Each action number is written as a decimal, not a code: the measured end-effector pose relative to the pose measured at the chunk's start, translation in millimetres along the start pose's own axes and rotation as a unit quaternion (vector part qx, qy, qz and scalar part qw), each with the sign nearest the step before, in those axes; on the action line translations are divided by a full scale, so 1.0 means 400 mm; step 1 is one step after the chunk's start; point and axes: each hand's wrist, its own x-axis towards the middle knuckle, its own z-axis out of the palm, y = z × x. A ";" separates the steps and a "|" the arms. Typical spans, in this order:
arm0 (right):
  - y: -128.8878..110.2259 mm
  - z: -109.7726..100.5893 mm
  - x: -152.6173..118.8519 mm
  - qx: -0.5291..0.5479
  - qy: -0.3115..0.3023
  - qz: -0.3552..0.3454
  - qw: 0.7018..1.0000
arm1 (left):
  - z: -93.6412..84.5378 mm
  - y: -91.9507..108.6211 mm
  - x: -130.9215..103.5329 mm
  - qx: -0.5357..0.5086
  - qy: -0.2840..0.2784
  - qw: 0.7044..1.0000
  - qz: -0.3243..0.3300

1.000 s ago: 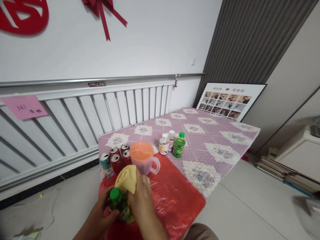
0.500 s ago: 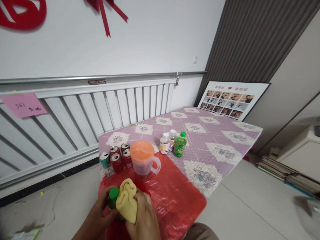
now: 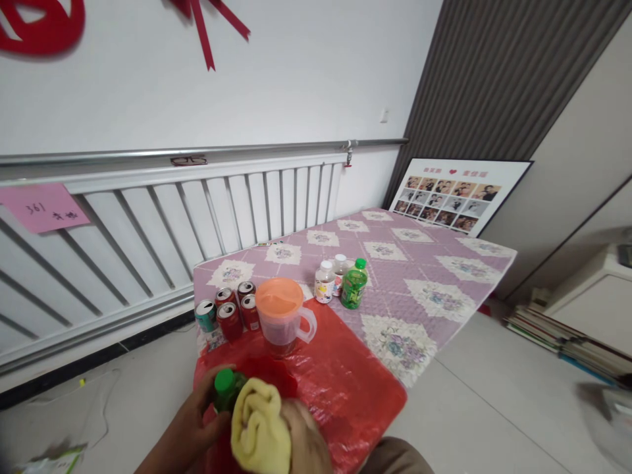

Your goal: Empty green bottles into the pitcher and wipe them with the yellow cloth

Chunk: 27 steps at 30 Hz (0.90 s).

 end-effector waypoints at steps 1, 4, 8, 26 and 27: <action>0.003 -0.011 0.012 0.003 0.020 0.004 1.000 | -0.002 0.000 0.001 0.000 -0.009 1.000 0.004; 0.003 -0.031 0.062 -0.018 0.056 0.019 0.998 | -0.006 -0.003 0.005 -0.008 -0.025 1.000 0.015; -0.026 -0.019 0.133 -0.028 0.057 0.020 0.998 | -0.006 -0.004 0.008 -0.028 -0.030 0.999 0.029; 0.027 0.081 0.048 -0.046 0.003 -0.037 0.998 | 0.033 -0.015 0.013 -0.111 -0.001 0.993 0.031; 0.035 0.089 0.041 -0.053 0.007 -0.022 0.998 | 0.040 -0.019 0.015 -0.117 0.011 0.993 0.030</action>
